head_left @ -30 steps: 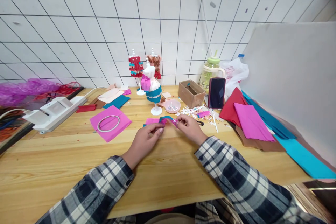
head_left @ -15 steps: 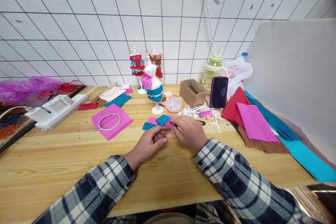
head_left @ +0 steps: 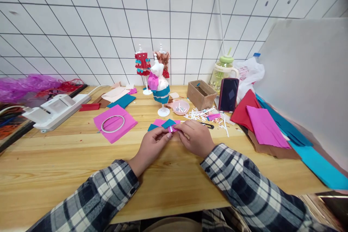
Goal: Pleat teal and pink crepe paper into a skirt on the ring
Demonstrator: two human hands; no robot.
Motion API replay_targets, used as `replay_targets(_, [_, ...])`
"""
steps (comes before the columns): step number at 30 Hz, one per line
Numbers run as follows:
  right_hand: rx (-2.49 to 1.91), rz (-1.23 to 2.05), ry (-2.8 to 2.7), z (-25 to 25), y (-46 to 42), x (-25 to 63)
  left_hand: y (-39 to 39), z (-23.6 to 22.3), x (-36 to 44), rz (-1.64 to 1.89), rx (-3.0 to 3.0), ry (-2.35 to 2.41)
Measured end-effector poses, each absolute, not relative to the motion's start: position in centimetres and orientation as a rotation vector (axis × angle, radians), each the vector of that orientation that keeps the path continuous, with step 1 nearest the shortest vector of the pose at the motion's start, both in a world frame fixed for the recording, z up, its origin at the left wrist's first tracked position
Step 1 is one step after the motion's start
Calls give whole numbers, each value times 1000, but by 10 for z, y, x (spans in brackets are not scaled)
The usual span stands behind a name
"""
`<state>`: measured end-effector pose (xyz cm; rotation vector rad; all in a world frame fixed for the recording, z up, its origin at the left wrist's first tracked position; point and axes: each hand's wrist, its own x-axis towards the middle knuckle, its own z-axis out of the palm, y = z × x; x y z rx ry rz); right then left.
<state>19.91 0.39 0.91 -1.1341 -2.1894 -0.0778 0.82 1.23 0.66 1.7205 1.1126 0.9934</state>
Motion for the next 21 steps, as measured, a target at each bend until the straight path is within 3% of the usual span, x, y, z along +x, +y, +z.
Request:
replay_targets(9, [-1064,-246,-2227,6,6,202,14,4,5,1032,1619,1071])
replay_targets(21, [-992,-168,-2077,13,-5,190,14,3,9,1103,1558,1160])
